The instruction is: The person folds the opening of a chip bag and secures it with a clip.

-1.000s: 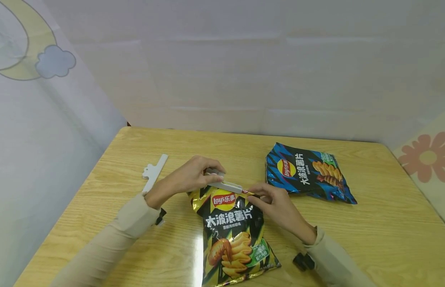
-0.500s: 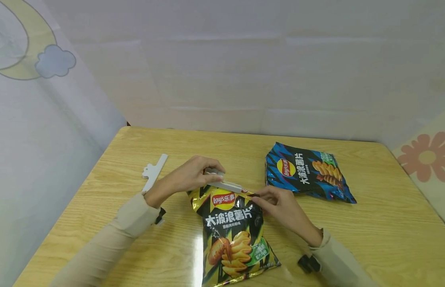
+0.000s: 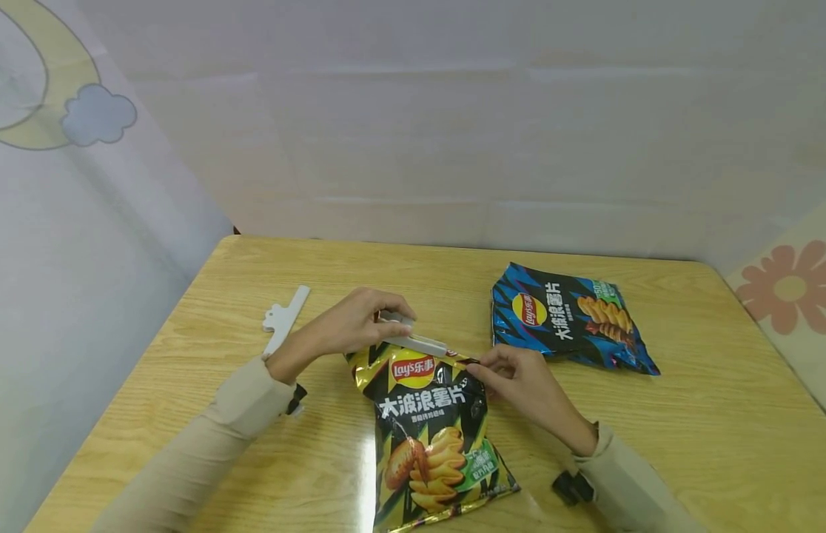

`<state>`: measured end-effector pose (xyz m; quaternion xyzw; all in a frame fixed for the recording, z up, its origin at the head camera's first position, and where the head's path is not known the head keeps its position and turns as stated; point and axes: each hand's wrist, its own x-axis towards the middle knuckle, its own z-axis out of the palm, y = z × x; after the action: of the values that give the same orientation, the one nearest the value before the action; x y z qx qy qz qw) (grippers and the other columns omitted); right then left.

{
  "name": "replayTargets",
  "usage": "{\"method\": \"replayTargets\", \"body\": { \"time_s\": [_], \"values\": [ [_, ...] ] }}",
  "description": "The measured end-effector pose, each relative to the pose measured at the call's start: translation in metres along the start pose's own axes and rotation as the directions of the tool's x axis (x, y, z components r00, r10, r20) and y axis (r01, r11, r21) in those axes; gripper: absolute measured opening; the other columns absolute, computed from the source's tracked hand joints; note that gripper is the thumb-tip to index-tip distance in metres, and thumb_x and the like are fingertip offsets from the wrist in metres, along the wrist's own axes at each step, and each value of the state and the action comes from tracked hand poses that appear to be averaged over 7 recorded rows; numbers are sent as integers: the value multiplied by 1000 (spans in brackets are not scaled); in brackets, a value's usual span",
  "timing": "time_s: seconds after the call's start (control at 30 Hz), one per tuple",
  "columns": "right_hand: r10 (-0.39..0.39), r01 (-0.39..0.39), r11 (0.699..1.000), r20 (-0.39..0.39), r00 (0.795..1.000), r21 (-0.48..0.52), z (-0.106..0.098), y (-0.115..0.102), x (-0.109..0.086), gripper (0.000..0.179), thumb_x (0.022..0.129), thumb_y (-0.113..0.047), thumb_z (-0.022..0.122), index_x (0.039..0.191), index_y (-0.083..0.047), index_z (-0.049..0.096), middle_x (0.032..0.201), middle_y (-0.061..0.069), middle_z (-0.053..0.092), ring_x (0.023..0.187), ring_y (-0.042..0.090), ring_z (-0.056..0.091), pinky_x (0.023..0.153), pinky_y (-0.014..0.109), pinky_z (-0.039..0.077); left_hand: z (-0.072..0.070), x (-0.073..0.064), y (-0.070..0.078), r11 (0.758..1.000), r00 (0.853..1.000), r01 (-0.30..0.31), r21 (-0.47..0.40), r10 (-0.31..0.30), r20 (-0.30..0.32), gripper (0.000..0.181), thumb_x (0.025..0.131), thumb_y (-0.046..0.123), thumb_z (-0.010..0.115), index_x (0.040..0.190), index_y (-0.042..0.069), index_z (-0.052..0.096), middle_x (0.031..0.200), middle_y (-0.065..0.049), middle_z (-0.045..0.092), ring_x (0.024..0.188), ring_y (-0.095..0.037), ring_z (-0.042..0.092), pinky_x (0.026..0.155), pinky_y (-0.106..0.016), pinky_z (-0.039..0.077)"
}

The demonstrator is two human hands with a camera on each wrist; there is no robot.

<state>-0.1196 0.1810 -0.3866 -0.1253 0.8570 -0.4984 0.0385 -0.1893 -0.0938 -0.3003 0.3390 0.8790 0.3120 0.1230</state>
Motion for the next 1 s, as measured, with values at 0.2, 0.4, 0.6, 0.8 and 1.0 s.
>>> {"method": "replayTargets", "body": {
  "time_s": [0.2, 0.4, 0.6, 0.8, 1.0],
  "values": [
    [-5, 5, 1000, 1, 1000, 16, 0, 0, 0, 17, 92, -22, 72, 88, -5, 70, 73, 2, 72, 59, 17, 67, 56, 26, 54, 1, 2, -1, 1000, 1000, -6, -3, 6, -6, 16, 94, 17, 68, 108, 10, 73, 92, -1, 74, 67, -8, 56, 62, -23, 46],
    [-9, 9, 999, -3, 1000, 36, 2, 1, 2, 15, 91, -19, 72, 88, -5, 70, 75, 4, 73, 58, 18, 68, 55, 29, 56, 4, 2, 1, 1000, 1000, -1, -24, 1, -4, 16, 95, 17, 67, 108, 9, 72, 94, -3, 75, 67, -8, 56, 60, -22, 46],
    [-15, 15, 999, -6, 1000, 40, 4, 1, 3, 12, 92, -17, 72, 89, -6, 71, 75, 4, 72, 58, 18, 68, 55, 31, 56, 8, 4, 3, 1000, 1000, -23, -16, 23, 1, 16, 96, 17, 66, 108, 8, 72, 95, -5, 75, 69, -8, 57, 62, -22, 47],
    [-16, 16, 999, 2, 1000, 52, 4, 1, 3, 11, 92, -16, 71, 90, -5, 70, 75, 5, 71, 58, 19, 67, 54, 30, 56, 11, 7, 5, 999, 999, -39, -3, 39, 5, 16, 96, 17, 65, 108, 9, 72, 95, -4, 75, 70, -8, 57, 62, -22, 48],
    [-6, 5, 997, 12, 1000, 72, 4, -1, 3, 12, 93, -15, 69, 92, -3, 70, 78, 7, 71, 59, 13, 67, 55, 30, 57, 15, 10, 8, 999, 999, -37, -11, 37, 20, 15, 96, 17, 66, 107, 9, 72, 96, -3, 75, 73, -7, 60, 65, -22, 50]
  ]
}}
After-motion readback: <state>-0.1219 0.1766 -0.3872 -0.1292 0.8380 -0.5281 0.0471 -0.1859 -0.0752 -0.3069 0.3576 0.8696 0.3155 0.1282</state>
